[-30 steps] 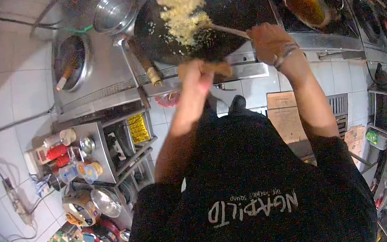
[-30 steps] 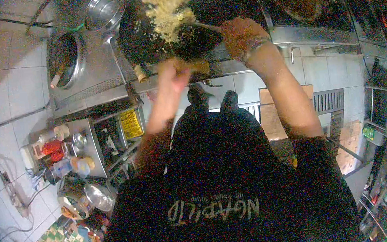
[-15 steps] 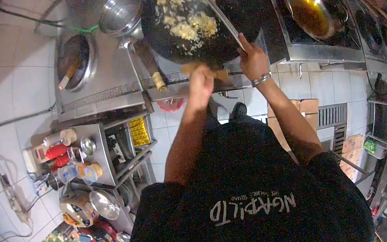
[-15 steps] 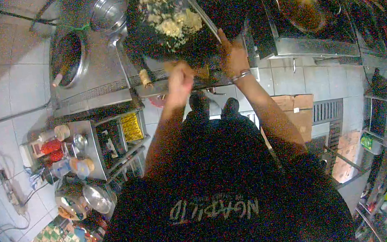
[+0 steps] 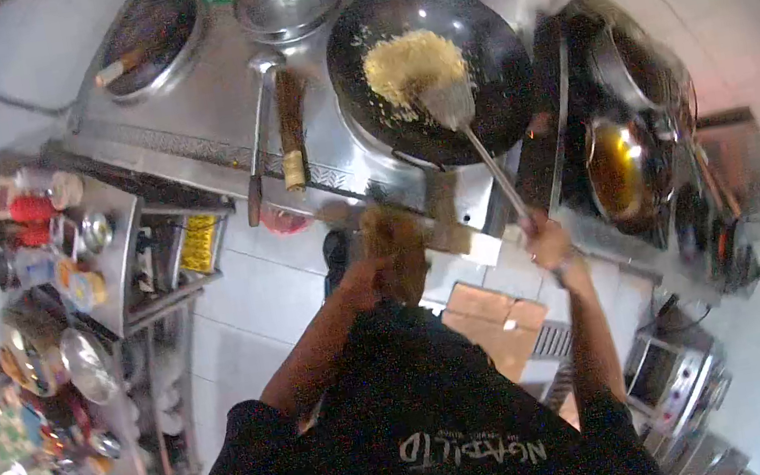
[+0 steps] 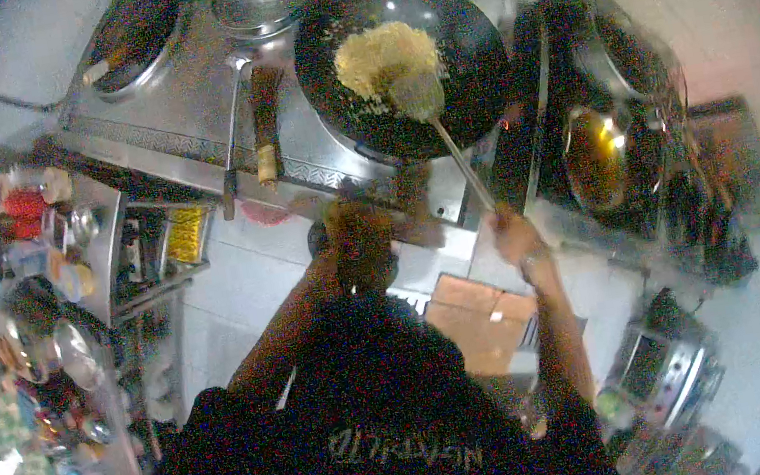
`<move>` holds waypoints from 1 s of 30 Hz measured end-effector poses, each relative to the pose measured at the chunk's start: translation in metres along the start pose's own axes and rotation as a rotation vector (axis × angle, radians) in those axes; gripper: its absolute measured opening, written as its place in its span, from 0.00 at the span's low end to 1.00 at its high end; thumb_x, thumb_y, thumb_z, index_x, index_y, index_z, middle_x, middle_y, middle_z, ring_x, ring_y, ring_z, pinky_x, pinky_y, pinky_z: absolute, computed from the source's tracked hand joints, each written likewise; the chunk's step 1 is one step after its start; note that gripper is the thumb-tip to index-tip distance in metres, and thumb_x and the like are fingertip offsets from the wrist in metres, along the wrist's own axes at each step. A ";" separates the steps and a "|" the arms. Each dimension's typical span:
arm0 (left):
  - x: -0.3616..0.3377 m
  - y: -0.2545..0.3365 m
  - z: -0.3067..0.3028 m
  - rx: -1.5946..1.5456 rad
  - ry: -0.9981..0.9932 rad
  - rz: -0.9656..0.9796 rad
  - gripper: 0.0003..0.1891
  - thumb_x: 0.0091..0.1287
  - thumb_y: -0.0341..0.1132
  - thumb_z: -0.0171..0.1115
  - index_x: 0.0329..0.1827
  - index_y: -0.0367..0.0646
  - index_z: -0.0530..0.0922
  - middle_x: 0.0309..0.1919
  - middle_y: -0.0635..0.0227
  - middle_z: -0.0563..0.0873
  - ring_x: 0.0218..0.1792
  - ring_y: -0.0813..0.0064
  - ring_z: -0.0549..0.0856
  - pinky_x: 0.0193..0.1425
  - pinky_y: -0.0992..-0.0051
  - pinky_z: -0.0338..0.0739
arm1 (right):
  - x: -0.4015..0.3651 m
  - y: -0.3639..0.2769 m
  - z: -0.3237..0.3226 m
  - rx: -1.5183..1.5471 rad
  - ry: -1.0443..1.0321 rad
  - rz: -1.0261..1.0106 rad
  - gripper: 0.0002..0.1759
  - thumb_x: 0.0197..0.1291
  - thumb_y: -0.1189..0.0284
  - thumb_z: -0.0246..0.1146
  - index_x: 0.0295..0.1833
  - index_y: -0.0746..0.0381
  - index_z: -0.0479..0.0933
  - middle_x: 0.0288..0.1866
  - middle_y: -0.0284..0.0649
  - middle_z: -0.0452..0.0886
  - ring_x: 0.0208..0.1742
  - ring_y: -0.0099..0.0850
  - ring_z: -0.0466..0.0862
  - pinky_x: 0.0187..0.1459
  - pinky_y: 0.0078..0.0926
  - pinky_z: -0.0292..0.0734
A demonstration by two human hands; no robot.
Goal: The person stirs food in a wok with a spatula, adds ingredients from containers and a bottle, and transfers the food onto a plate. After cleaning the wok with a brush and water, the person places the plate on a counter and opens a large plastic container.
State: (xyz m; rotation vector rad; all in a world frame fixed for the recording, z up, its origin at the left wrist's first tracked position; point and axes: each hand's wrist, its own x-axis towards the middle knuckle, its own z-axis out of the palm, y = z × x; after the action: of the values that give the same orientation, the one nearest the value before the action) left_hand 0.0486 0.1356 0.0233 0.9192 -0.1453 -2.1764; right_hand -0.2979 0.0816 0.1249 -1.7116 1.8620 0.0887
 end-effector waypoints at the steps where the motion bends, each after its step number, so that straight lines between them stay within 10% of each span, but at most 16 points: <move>1: 0.012 -0.040 -0.042 0.006 -0.008 -0.021 0.11 0.61 0.33 0.55 0.44 0.38 0.75 0.38 0.61 0.81 0.39 0.65 0.82 0.46 0.62 0.76 | -0.007 -0.004 -0.040 -0.271 -0.014 0.044 0.19 0.63 0.56 0.46 0.52 0.53 0.70 0.37 0.47 0.80 0.33 0.45 0.80 0.33 0.43 0.74; 8: 0.077 -0.134 -0.085 -0.681 -0.498 0.055 0.15 0.61 0.34 0.58 0.46 0.31 0.72 0.41 0.50 0.77 0.45 0.54 0.77 0.49 0.56 0.72 | 0.053 -0.072 -0.205 -0.956 -0.160 -0.126 0.24 0.62 0.53 0.44 0.39 0.62 0.76 0.33 0.50 0.80 0.36 0.44 0.81 0.43 0.37 0.76; 10: 0.107 -0.157 -0.077 -0.775 -0.619 0.153 0.14 0.61 0.34 0.58 0.44 0.32 0.72 0.39 0.51 0.77 0.42 0.55 0.77 0.46 0.56 0.72 | 0.093 -0.107 -0.199 -0.918 -0.299 -0.235 0.31 0.64 0.50 0.41 0.27 0.65 0.76 0.21 0.47 0.77 0.26 0.41 0.80 0.34 0.35 0.76; 13: 0.151 -0.196 -0.076 -0.789 -0.638 0.301 0.12 0.62 0.34 0.57 0.43 0.35 0.72 0.35 0.54 0.77 0.37 0.57 0.77 0.41 0.57 0.73 | 0.114 -0.224 -0.153 -0.538 -0.232 0.134 0.39 0.65 0.45 0.36 0.18 0.67 0.72 0.08 0.42 0.68 0.09 0.39 0.72 0.19 0.33 0.72; 17: 0.183 -0.233 -0.082 -0.818 -0.631 0.430 0.09 0.63 0.34 0.56 0.40 0.38 0.72 0.30 0.57 0.77 0.30 0.59 0.77 0.34 0.58 0.73 | 0.129 -0.200 -0.120 -0.447 -0.170 0.031 0.42 0.64 0.44 0.33 0.19 0.69 0.73 0.09 0.46 0.71 0.09 0.41 0.73 0.18 0.37 0.73; 22: 0.211 -0.266 -0.098 -0.836 -0.603 0.567 0.05 0.64 0.34 0.54 0.37 0.42 0.72 0.24 0.61 0.77 0.22 0.62 0.77 0.26 0.59 0.74 | 0.078 -0.113 -0.120 -0.938 0.013 -0.304 0.35 0.68 0.53 0.32 0.40 0.73 0.75 0.30 0.56 0.80 0.34 0.47 0.82 0.39 0.40 0.77; 26: 0.222 -0.275 -0.098 -1.029 -0.773 0.524 0.07 0.65 0.37 0.54 0.32 0.44 0.73 0.22 0.62 0.77 0.19 0.62 0.77 0.24 0.59 0.74 | 0.185 -0.074 -0.081 -0.725 0.006 -0.069 0.33 0.68 0.55 0.34 0.44 0.74 0.73 0.34 0.54 0.80 0.39 0.49 0.82 0.38 0.41 0.77; 30: 0.195 -0.258 -0.106 -0.920 -0.747 0.490 0.13 0.67 0.41 0.46 0.34 0.41 0.74 0.22 0.60 0.77 0.20 0.60 0.77 0.27 0.58 0.72 | 0.130 -0.151 -0.057 -0.509 -0.178 0.067 0.34 0.68 0.55 0.33 0.44 0.75 0.73 0.35 0.57 0.79 0.40 0.48 0.82 0.38 0.40 0.77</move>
State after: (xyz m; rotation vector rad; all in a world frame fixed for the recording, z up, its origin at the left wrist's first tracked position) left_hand -0.1259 0.2035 -0.2603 -0.4195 0.2429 -1.7067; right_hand -0.1782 -0.0836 0.1625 -1.8876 1.8636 0.7737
